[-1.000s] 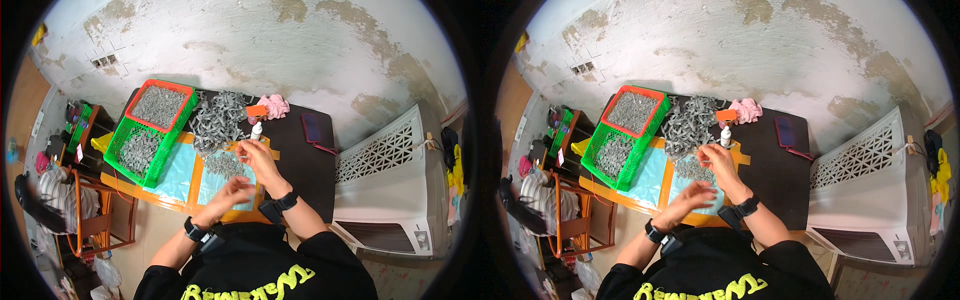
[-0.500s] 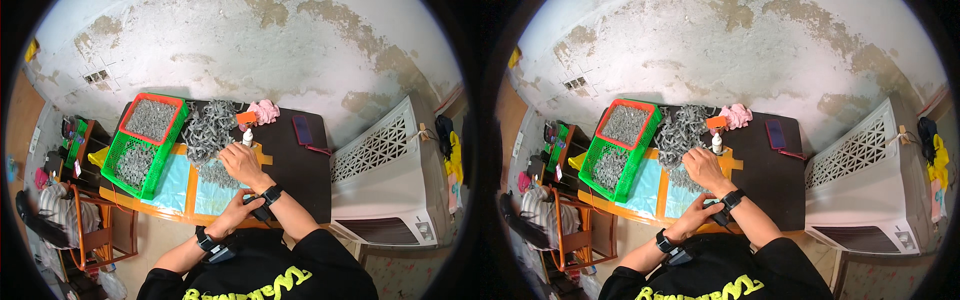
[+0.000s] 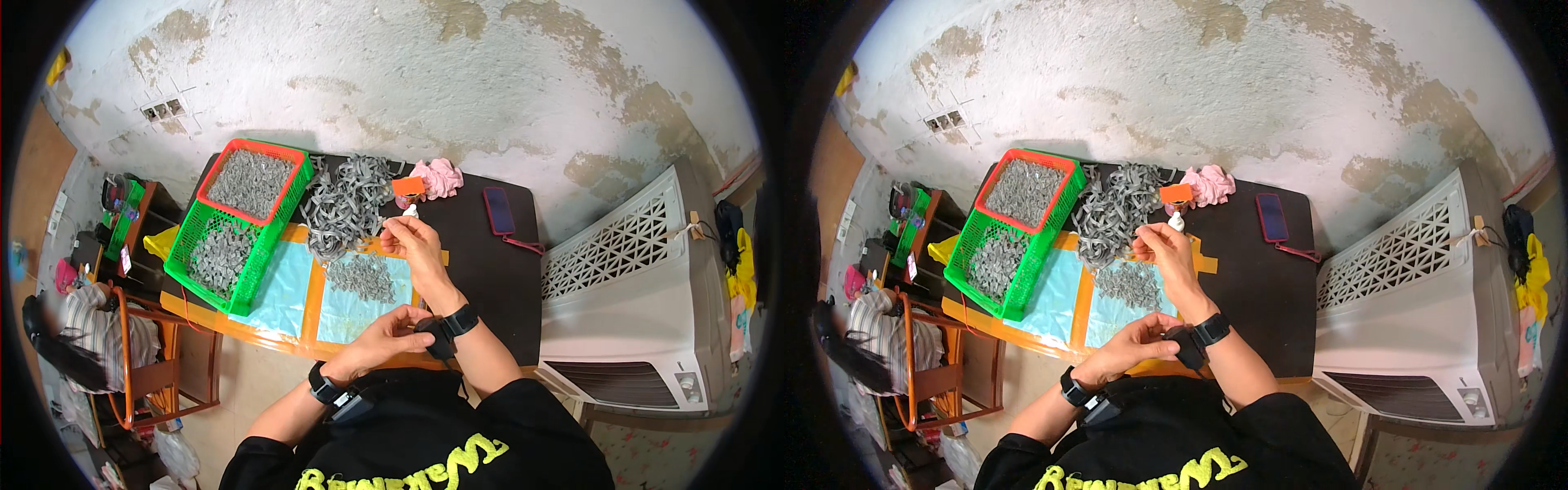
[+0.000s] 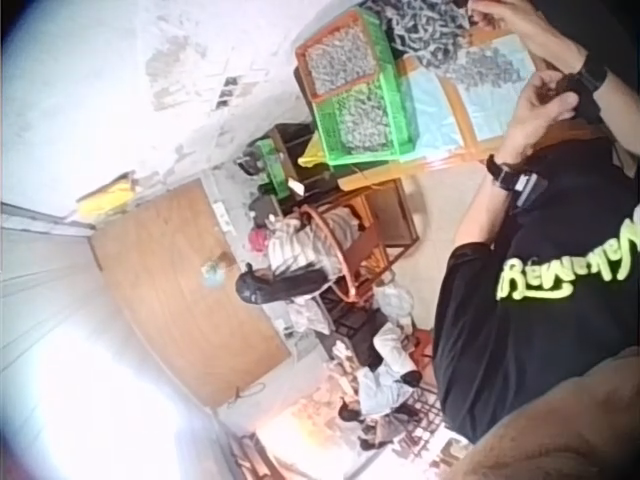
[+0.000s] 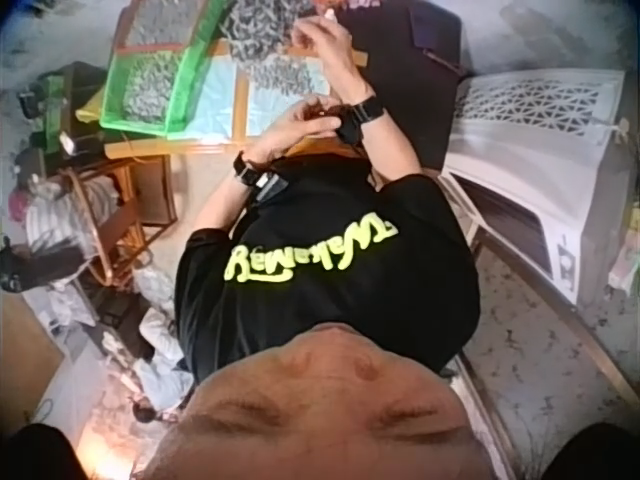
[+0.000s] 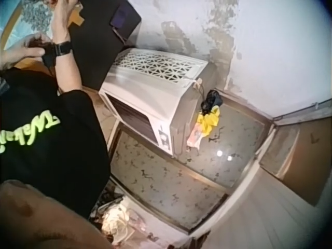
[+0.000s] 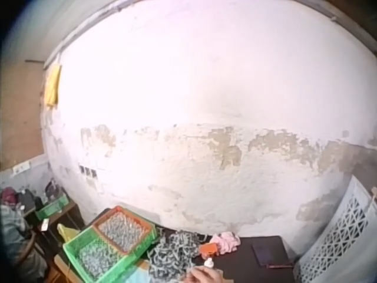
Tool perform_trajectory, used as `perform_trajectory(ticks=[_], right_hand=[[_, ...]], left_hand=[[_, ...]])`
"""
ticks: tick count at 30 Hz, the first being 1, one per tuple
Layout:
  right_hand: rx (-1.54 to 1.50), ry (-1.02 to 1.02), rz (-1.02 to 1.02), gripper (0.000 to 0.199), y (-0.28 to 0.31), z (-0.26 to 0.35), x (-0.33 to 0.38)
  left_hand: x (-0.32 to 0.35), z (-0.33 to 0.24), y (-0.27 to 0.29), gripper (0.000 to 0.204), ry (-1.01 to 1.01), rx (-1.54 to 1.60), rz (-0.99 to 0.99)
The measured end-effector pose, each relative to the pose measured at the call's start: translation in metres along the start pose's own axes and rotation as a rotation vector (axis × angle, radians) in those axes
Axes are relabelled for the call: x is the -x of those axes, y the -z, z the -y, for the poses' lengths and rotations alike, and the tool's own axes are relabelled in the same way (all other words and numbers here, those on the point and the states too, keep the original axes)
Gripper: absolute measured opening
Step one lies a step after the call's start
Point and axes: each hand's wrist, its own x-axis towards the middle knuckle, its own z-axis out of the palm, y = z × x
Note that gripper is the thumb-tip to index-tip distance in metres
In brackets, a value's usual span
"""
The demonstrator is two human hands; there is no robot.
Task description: Connect small grey plastic shoe components by hand at a workbench.
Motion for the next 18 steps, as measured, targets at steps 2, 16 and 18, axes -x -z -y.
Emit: perform_trajectory(ticks=[2, 16, 18], right_hand=[[-0.027, -0.002, 0.022, 0.018, -0.004, 0.006, 0.004], [0.888, 0.425, 0.13, 0.012, 0.032, -0.027, 0.011], [0.909, 0.396, 0.151, 0.01, 0.045, -0.041, 0.014]], left_hand=[[0.0, 0.005, -0.002, 0.044, -0.008, 0.0, 0.029], [0.037, 0.051, 0.111, 0.02, 0.078, -0.062, -0.533], [0.053, 0.057, 0.124, 0.017, -0.01, 0.113, -0.675]])
